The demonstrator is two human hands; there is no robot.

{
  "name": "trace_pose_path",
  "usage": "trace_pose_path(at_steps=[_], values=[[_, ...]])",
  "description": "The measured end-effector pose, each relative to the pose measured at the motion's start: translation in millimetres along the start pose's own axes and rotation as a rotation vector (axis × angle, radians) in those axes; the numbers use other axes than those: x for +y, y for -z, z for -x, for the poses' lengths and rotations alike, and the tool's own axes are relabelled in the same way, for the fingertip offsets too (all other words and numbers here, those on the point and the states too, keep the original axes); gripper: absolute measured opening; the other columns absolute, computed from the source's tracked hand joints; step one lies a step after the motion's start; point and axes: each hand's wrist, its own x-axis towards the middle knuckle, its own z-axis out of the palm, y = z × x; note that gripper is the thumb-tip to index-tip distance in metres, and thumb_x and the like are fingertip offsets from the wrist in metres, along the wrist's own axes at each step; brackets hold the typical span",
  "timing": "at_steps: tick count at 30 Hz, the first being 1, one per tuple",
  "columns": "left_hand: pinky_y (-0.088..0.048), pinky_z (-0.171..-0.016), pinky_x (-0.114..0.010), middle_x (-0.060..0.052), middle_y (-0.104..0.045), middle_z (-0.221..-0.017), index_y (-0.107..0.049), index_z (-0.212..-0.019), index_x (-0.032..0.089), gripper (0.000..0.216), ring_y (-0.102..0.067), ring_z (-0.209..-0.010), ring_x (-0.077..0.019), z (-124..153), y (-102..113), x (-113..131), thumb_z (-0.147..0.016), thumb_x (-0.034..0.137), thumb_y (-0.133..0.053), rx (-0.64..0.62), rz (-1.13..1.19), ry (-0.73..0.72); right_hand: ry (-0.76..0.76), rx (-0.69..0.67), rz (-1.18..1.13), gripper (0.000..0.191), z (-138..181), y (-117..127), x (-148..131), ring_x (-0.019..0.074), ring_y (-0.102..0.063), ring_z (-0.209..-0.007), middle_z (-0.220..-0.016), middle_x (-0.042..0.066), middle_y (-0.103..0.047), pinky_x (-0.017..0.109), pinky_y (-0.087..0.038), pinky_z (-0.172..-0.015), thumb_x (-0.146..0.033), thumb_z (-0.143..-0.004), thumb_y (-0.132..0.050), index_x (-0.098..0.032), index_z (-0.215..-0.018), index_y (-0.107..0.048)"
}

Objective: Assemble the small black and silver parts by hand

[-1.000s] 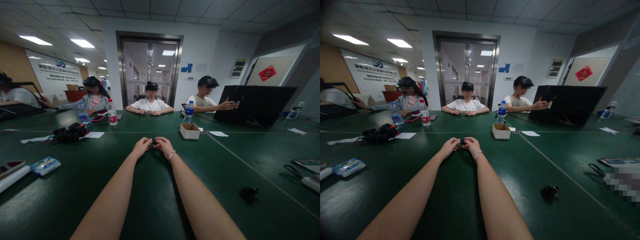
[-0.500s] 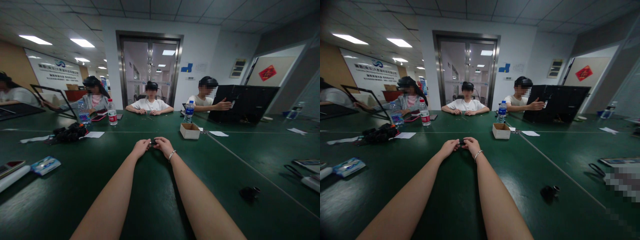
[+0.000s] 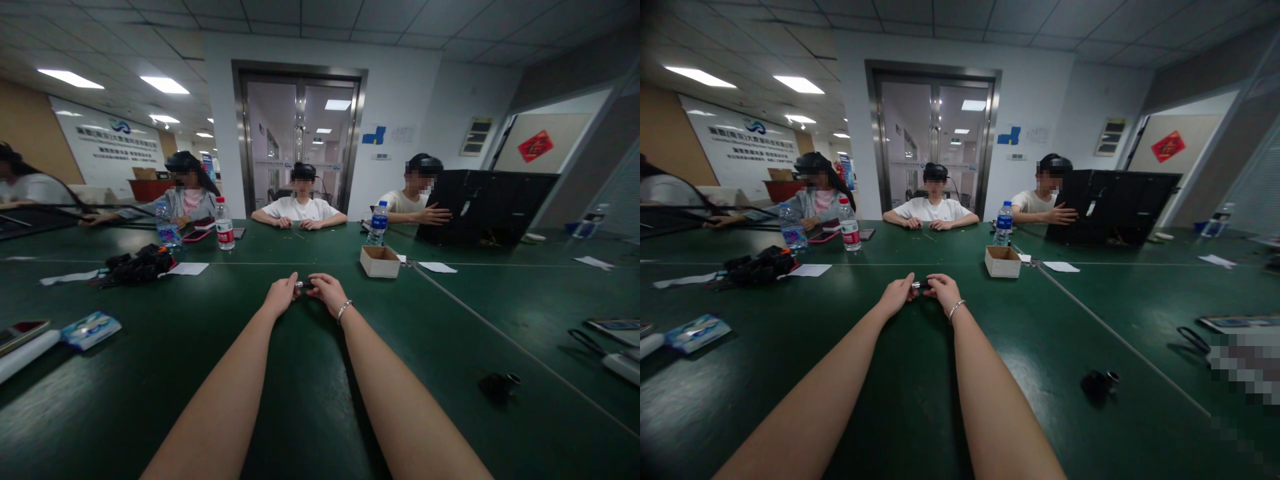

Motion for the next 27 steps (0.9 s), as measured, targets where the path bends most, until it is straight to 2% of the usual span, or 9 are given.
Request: trace_pose_path(at_steps=[4, 8, 10, 14, 16, 20, 24, 27], values=[[-0.044, -0.058, -0.025, -0.004, -0.063, -0.078, -0.057, -0.082, 0.017, 0.042, -0.056, -0.065, -0.0141, -1.1, -1.5, -1.6, -0.073, 0.057, -0.047, -0.008, 0.074, -0.059, 0.001, 0.014, -0.022, 0.011, 0.2, -0.4, -0.6, 0.0088, -0.059, -0.044, -0.049, -0.005, -0.054, 0.022, -0.053, -0.054, -0.012, -0.07, -0.06, -0.014, -0.08, -0.062], [-0.043, -0.06, -0.027, -0.005, -0.062, -0.069, -0.058, -0.068, 0.016, 0.052, -0.055, -0.06, -0.0151, -2.8, -1.3, -3.3, -0.077, 0.061, -0.035, -0.005, -0.041, -0.023, -0.002, 0.012, 0.005, 0.01, 0.5, -1.5, -1.2, 0.0076, -0.058, -0.042, -0.05, -0.005, -0.055, 0.021, -0.053, -0.054, -0.01, -0.07, -0.058, -0.014, -0.078, -0.062], [-0.043, -0.061, -0.028, -0.005, -0.061, -0.067, -0.058, -0.067, 0.016, 0.055, -0.056, -0.06, -0.0155, -2.7, -0.9, -3.1, -0.078, 0.063, -0.031, -0.006, -0.041, -0.024, -0.003, 0.013, 0.01, 0.011, 0.6, -1.6, -1.4, 0.0082, -0.058, -0.043, -0.05, -0.005, -0.055, 0.021, -0.053, -0.054, -0.009, -0.071, -0.057, -0.014, -0.079, -0.062], [-0.044, -0.059, -0.025, -0.002, -0.062, -0.074, -0.056, -0.082, 0.018, 0.042, -0.056, -0.064, -0.0145, -1.8, -0.9, -2.7, -0.074, 0.058, -0.045, -0.03, 0.058, -0.064, -0.001, 0.011, -0.011, 0.011, 0.8, -0.9, -1.1, 0.0088, -0.059, -0.043, -0.048, -0.005, -0.054, 0.022, -0.053, -0.055, -0.01, -0.072, -0.055, -0.014, -0.08, -0.062], [-0.043, -0.059, -0.025, -0.003, -0.062, -0.074, -0.056, -0.079, 0.018, 0.041, -0.056, -0.064, -0.0143, -2.1, -0.9, -3.2, -0.074, 0.057, -0.044, -0.035, 0.035, -0.066, 0.003, 0.007, -0.008, 0.011, 0.9, -0.6, -0.9, 0.0085, -0.058, -0.043, -0.048, -0.005, -0.054, 0.022, -0.053, -0.055, -0.01, -0.071, -0.056, -0.014, -0.08, -0.062], [-0.043, -0.06, -0.027, -0.005, -0.062, -0.071, -0.058, -0.071, 0.016, 0.053, -0.056, -0.063, -0.0152, -3.3, -1.1, -4.9, -0.078, 0.062, -0.033, -0.026, -0.014, -0.044, -0.001, 0.005, 0.013, 0.012, 1.3, -0.5, -1.3, 0.0086, -0.059, -0.044, -0.048, -0.005, -0.054, 0.021, -0.052, -0.055, -0.01, -0.07, -0.057, -0.015, -0.081, -0.062], [-0.043, -0.06, -0.025, -0.003, -0.062, -0.074, -0.057, -0.081, 0.018, 0.046, -0.056, -0.065, -0.0145, -3.5, -1.7, -6.8, -0.075, 0.06, -0.042, -0.038, 0.045, -0.064, -0.009, 0.012, 0.007, 0.012, 1.8, -1.1, -2.2, 0.0088, -0.06, -0.045, -0.049, -0.005, -0.055, 0.021, -0.052, -0.055, -0.01, -0.071, -0.056, -0.015, -0.081, -0.062], [-0.043, -0.059, -0.025, -0.003, -0.062, -0.074, -0.058, -0.077, 0.017, 0.045, -0.056, -0.065, -0.0143, -4.0, -1.7, -7.5, -0.075, 0.06, -0.043, -0.036, 0.02, -0.071, -0.005, 0.01, 0.011, 0.012, 1.6, -1.6, -2.2, 0.0079, -0.058, -0.043, -0.049, -0.005, -0.054, 0.021, -0.052, -0.054, -0.01, -0.072, -0.056, -0.015, -0.08, -0.061]])
